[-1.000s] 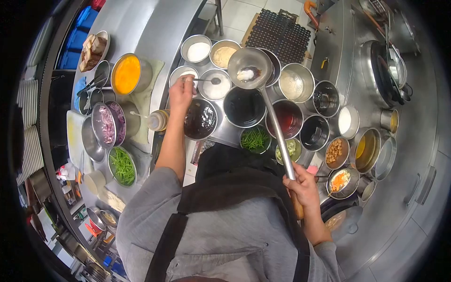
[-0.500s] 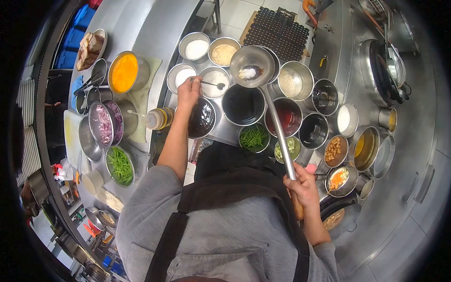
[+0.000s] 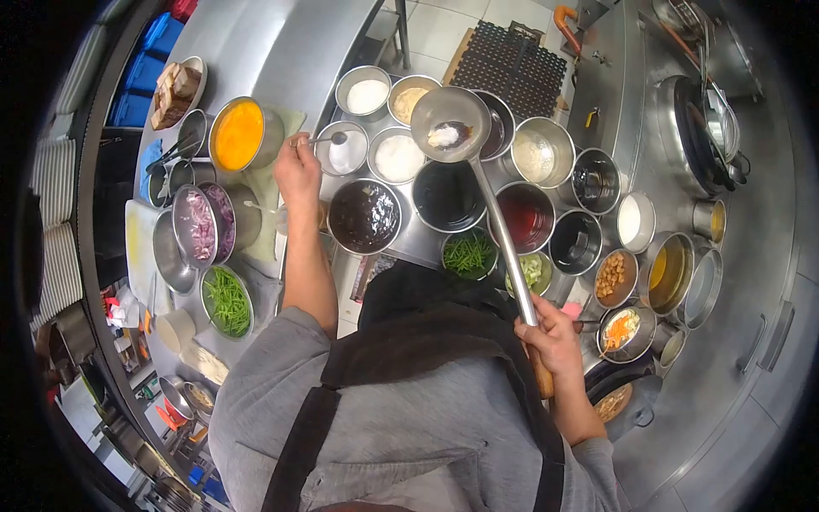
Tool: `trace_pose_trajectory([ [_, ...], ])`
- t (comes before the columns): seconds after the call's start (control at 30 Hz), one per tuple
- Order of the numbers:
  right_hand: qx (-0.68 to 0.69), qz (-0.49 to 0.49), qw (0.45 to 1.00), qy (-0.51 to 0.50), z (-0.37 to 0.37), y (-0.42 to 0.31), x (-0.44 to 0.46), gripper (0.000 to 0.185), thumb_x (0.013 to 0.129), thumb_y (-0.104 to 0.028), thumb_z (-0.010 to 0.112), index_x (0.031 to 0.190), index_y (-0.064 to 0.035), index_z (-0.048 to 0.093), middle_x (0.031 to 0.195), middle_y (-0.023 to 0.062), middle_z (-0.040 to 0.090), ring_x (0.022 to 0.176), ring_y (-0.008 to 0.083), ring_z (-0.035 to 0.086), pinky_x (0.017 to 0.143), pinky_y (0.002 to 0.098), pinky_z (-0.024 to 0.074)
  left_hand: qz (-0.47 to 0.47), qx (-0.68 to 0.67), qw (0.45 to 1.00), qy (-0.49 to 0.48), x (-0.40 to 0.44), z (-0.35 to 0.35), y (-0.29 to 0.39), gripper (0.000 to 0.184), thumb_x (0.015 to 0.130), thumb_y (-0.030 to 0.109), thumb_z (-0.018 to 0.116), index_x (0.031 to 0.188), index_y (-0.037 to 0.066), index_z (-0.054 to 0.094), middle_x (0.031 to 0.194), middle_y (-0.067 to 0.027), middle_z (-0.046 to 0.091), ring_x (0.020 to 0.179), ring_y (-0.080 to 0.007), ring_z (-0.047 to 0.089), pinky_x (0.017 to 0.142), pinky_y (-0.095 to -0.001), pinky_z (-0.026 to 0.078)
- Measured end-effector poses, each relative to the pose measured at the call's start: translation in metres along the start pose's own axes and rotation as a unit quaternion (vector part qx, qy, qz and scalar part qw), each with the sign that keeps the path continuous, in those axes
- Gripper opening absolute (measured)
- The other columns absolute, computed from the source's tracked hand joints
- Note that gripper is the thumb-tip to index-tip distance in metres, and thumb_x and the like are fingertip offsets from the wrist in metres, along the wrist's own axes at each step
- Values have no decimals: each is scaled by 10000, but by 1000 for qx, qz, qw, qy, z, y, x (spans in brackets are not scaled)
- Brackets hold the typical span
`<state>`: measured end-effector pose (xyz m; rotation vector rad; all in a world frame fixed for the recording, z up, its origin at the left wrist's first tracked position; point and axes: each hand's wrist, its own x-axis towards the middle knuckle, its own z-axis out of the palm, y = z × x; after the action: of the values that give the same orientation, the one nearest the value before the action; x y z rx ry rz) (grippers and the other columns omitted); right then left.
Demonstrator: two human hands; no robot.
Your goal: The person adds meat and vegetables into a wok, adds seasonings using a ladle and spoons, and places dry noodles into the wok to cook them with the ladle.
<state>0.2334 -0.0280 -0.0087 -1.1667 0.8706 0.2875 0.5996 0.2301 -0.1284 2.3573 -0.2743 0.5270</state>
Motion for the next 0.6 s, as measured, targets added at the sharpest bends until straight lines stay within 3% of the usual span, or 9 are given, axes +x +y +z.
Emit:
trace_pose_trajectory([
  [0.03, 0, -1, 1000, -2, 3, -2, 0, 615, 818, 32, 617, 1395, 63, 404, 853, 48, 620, 576, 82, 550, 487, 201, 418, -54, -25, 998, -23, 0, 1, -3, 157, 901, 86, 544, 935, -20, 654, 856, -224, 661, 805, -427, 624, 726, -476, 493],
  [0.1, 9, -7, 1000, 5, 10, -6, -1, 608, 784, -40, 643, 1355, 53, 456, 810, 27, 594, 631, 81, 525, 528, 195, 380, -44, -7, 999, -26, -2, 9, -15, 162, 904, 92, 541, 937, -17, 656, 857, -225, 661, 803, -421, 629, 733, -475, 493],
  [0.3, 48, -18, 999, 3, 5, 2, -4, 623, 824, 19, 625, 1403, 49, 396, 832, 60, 615, 536, 105, 564, 437, 212, 436, -91, 3, 994, -65, 3, 41, -37, 209, 909, 140, 529, 950, -8, 671, 904, -250, 665, 874, -428, 631, 776, -475, 492],
  [0.4, 76, -4, 997, 10, 7, 0, -12, 625, 831, 12, 623, 1412, 30, 394, 806, 61, 603, 486, 119, 554, 397, 229, 438, -182, 25, 974, -131, -6, 73, -83, 311, 911, 265, 519, 988, 15, 689, 957, -244, 676, 933, -423, 635, 832, -479, 492],
  [0.47, 98, -8, 995, 18, 8, 1, -21, 593, 813, -22, 648, 1367, 38, 445, 793, 77, 598, 493, 125, 544, 417, 225, 419, -167, 55, 972, -158, -1, 84, -107, 369, 904, 331, 523, 1026, 30, 700, 992, -226, 686, 955, -405, 644, 862, -478, 492],
  [0.5, 109, -6, 994, 16, 4, 7, -25, 586, 823, -30, 648, 1371, 25, 445, 793, 74, 594, 495, 126, 550, 410, 231, 426, -201, 27, 967, -153, -3, 109, -150, 353, 901, 312, 540, 1039, 31, 704, 988, -204, 698, 887, -364, 672, 804, -448, 519],
  [0.53, 123, -8, 992, 18, 1, 11, -31, 579, 834, -38, 647, 1375, 12, 446, 793, 71, 591, 497, 127, 557, 403, 238, 433, -270, 20, 947, -174, 6, 87, -109, 279, 891, 234, 568, 1032, 40, 712, 963, -175, 711, 762, -279, 678, 695, -382, 536],
  [0.57, 130, -3, 992, 7, -2, 13, -40, 585, 843, -47, 646, 1387, 2, 436, 796, 66, 584, 501, 128, 562, 397, 247, 442, -297, -181, 922, -169, -4, 119, -188, 263, 874, 152, 587, 1092, 61, 704, 933, -144, 713, 680, -216, 645, 602, -333, 518],
  [0.6, 140, -1, 990, 0, -5, 15, -50, 591, 852, -55, 644, 1399, -7, 425, 799, 61, 576, 505, 130, 566, 391, 256, 450, -433, -168, 870, -167, 5, 76, -95, 338, 865, 120, 588, 1194, 90, 664, 924, -123, 703, 698, -221, 641, 598, -351, 519],
])
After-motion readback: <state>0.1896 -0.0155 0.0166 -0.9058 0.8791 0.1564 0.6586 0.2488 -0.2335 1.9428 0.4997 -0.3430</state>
